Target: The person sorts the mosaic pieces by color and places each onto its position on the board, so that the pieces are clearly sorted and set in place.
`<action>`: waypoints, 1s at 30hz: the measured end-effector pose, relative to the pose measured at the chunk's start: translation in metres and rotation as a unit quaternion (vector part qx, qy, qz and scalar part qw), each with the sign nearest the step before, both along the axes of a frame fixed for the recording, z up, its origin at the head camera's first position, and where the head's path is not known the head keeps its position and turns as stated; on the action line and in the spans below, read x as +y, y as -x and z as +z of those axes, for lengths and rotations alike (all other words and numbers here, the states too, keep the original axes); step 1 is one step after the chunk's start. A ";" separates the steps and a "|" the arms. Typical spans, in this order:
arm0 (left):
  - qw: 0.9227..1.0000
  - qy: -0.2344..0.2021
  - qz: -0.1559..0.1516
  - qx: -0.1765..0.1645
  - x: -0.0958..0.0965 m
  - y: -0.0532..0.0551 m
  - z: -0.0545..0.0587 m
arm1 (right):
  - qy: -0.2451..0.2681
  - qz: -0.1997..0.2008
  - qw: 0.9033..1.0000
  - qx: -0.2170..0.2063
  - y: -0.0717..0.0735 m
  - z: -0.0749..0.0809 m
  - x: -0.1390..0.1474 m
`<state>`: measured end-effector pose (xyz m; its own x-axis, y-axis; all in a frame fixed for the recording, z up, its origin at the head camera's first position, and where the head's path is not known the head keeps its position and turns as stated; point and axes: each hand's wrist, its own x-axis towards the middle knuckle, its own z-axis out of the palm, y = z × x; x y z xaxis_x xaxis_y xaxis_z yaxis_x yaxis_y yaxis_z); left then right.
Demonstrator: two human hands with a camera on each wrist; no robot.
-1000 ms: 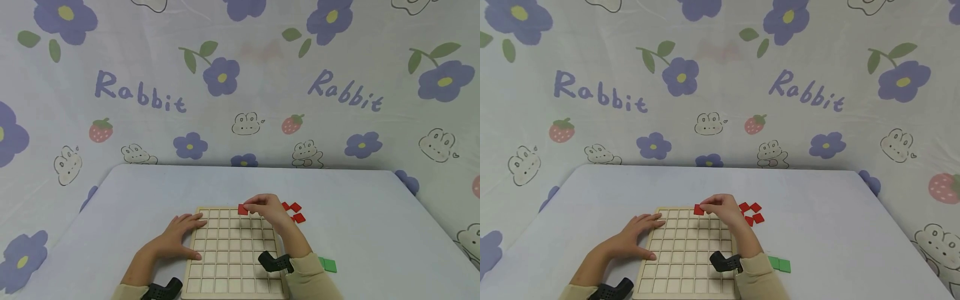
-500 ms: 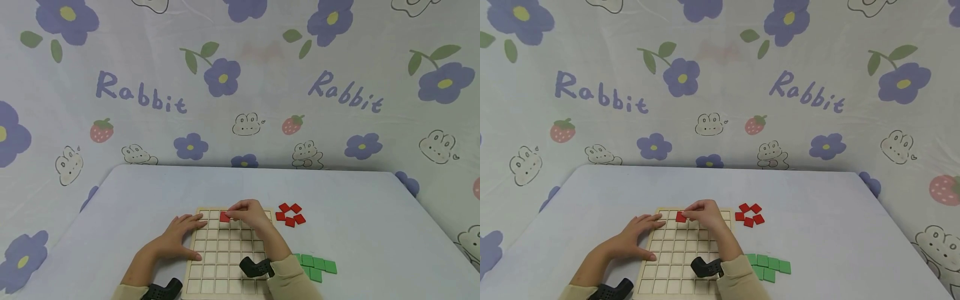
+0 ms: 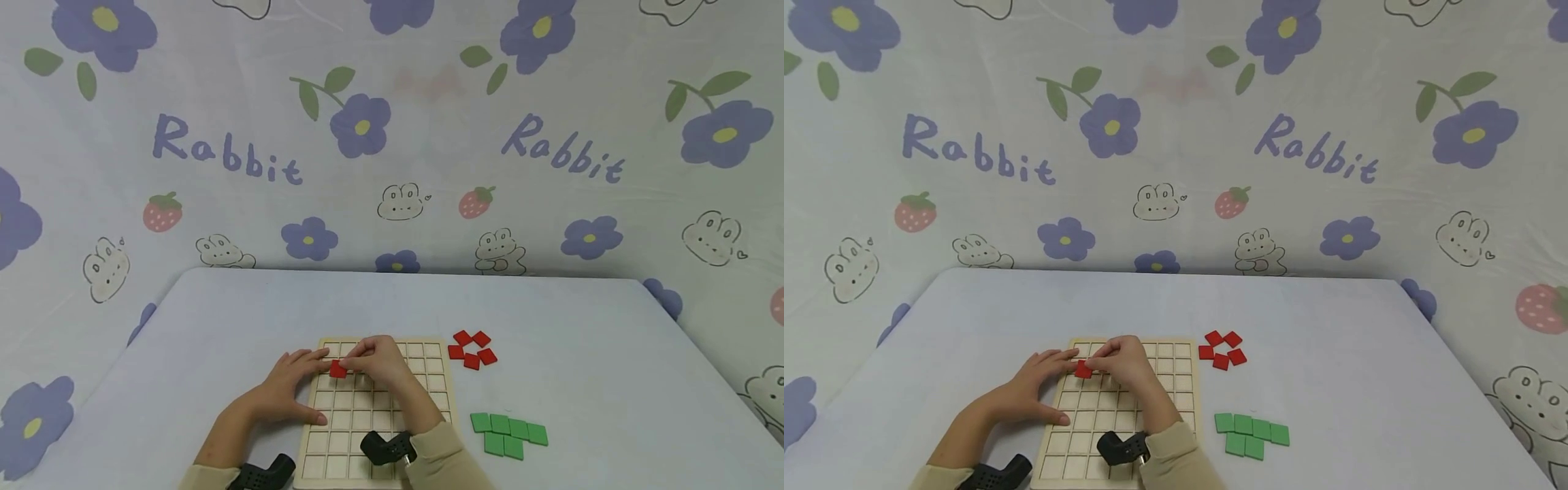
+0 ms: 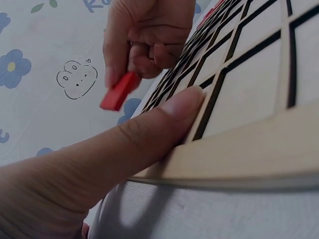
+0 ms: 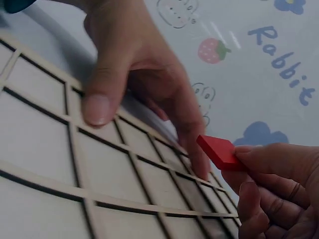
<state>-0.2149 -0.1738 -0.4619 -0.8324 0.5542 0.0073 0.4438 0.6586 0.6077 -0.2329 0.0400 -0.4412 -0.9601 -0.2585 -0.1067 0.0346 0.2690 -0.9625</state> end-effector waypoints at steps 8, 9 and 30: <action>1.000 -0.004 -0.003 -0.004 -0.001 -0.001 0.000 | -0.004 0.009 1.000 0.005 -0.005 -0.004 -0.011; 1.000 -0.005 -0.004 -0.004 -0.001 -0.001 0.000 | -0.005 0.009 1.000 0.010 -0.006 -0.005 -0.012; 1.000 -0.006 -0.003 -0.004 0.000 0.000 0.002 | -0.102 0.023 0.991 0.088 -0.007 -0.009 -0.028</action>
